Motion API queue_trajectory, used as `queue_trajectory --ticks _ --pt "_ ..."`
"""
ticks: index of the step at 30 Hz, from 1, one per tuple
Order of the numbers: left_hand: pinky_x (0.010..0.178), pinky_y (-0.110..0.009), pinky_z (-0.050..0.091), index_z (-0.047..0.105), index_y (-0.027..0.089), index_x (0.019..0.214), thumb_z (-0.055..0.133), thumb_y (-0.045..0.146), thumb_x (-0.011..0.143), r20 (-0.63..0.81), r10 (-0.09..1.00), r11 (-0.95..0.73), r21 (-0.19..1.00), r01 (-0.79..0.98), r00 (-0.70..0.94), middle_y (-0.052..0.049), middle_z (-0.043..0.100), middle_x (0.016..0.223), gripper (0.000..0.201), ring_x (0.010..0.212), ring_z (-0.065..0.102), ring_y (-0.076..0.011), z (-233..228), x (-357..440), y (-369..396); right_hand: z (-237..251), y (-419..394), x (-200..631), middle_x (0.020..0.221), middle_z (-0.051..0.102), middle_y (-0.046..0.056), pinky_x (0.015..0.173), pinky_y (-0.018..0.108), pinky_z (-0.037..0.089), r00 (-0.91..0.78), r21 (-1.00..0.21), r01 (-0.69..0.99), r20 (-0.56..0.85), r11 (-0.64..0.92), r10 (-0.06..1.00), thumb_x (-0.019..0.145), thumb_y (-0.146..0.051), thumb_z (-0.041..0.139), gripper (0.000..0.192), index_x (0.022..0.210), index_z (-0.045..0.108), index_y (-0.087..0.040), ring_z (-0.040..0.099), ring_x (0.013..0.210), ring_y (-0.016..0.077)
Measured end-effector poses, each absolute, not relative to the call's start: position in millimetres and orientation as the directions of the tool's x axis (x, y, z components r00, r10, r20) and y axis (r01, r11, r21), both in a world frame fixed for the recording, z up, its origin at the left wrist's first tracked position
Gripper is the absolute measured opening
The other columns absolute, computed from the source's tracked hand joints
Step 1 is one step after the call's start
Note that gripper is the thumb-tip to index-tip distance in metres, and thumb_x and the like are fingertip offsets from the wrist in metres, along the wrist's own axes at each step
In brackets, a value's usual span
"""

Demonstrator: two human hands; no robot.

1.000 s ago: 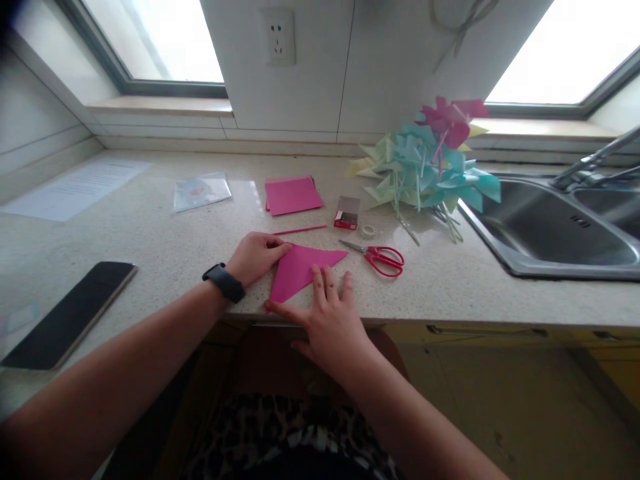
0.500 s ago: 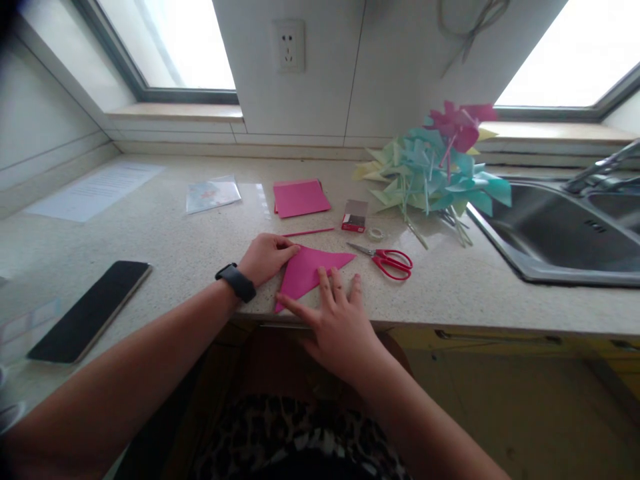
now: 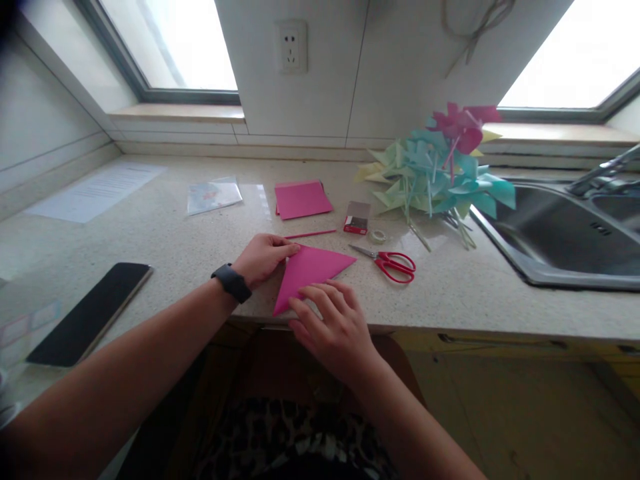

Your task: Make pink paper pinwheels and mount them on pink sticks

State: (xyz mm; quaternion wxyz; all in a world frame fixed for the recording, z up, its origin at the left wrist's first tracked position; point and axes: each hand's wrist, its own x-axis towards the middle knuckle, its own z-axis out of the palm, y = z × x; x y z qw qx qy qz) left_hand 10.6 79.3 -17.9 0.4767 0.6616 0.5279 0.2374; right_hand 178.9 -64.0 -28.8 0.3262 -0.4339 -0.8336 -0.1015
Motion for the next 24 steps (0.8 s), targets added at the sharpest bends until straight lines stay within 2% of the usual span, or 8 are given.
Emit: queue_trajectory --ticks 3,7,10,14,19,24 --pt "0.067 -0.031 0.057 0.067 0.013 0.101 0.061 0.041 0.097 -0.255 0.909 0.102 0.902 0.42 0.328 -0.004 0.068 0.091 0.029 0.074 0.065 -0.0149 -11 11 77 -24 -60 174 0.105 0.074 0.004 0.099 0.04 0.046 -0.366 -0.123 0.775 0.713 0.62 0.598 0.087 -0.018 0.073 0.023 0.108 0.067 -0.021 0.065 0.098 0.019" --pt "0.08 -0.04 0.059 0.063 0.015 0.119 0.061 0.038 0.097 -0.333 0.88 0.202 0.907 0.369 0.338 -0.009 0.067 0.114 0.031 0.094 0.067 -0.0209 -2 14 72 -18 -55 174 0.098 0.076 0.0 0.096 0.039 0.045 -0.374 -0.092 0.754 0.753 0.65 0.541 0.088 -0.015 0.072 0.019 0.104 0.068 -0.023 0.066 0.091 0.0163" --pt "0.087 -0.045 0.057 0.06 0.016 0.125 0.062 0.036 0.097 -0.361 0.867 0.246 0.909 0.336 0.344 -0.011 0.064 0.124 0.035 0.104 0.066 -0.024 0 15 71 -14 -53 176 0.097 0.077 0.0 0.094 0.039 0.045 -0.376 -0.073 0.736 0.783 0.673 0.496 0.087 -0.015 0.074 0.02 0.104 0.069 -0.023 0.066 0.09 0.0167" --pt "0.089 -0.046 0.057 0.06 0.016 0.127 0.062 0.035 0.097 -0.375 0.858 0.276 0.913 0.299 0.35 -0.011 0.063 0.126 0.036 0.106 0.065 -0.0248 0 15 70 -8 -54 176 0.098 0.078 -0.002 0.092 0.039 0.044 -0.412 -0.033 0.716 0.787 0.698 0.46 0.087 -0.017 0.074 0.023 0.108 0.069 -0.024 0.067 0.092 0.0169" --pt "0.089 -0.046 0.057 0.06 0.016 0.127 0.063 0.035 0.096 -0.379 0.854 0.296 0.917 0.268 0.356 -0.011 0.062 0.127 0.036 0.107 0.065 -0.025 0 15 69 -2 -56 170 0.095 0.079 -0.005 0.089 0.038 0.042 -0.424 -0.005 0.701 0.801 0.713 0.423 0.089 -0.017 0.072 0.017 0.104 0.07 -0.026 0.067 0.087 0.0145" --pt "0.089 -0.046 0.057 0.06 0.016 0.127 0.063 0.035 0.096 -0.383 0.853 0.306 0.918 0.254 0.355 -0.011 0.062 0.127 0.036 0.107 0.065 -0.0251 0 15 69 -2 -56 165 0.094 0.079 -0.007 0.088 0.039 0.041 -0.426 0.003 0.709 0.799 0.705 0.425 0.087 -0.019 0.075 0.018 0.103 0.07 -0.026 0.066 0.086 0.0144"
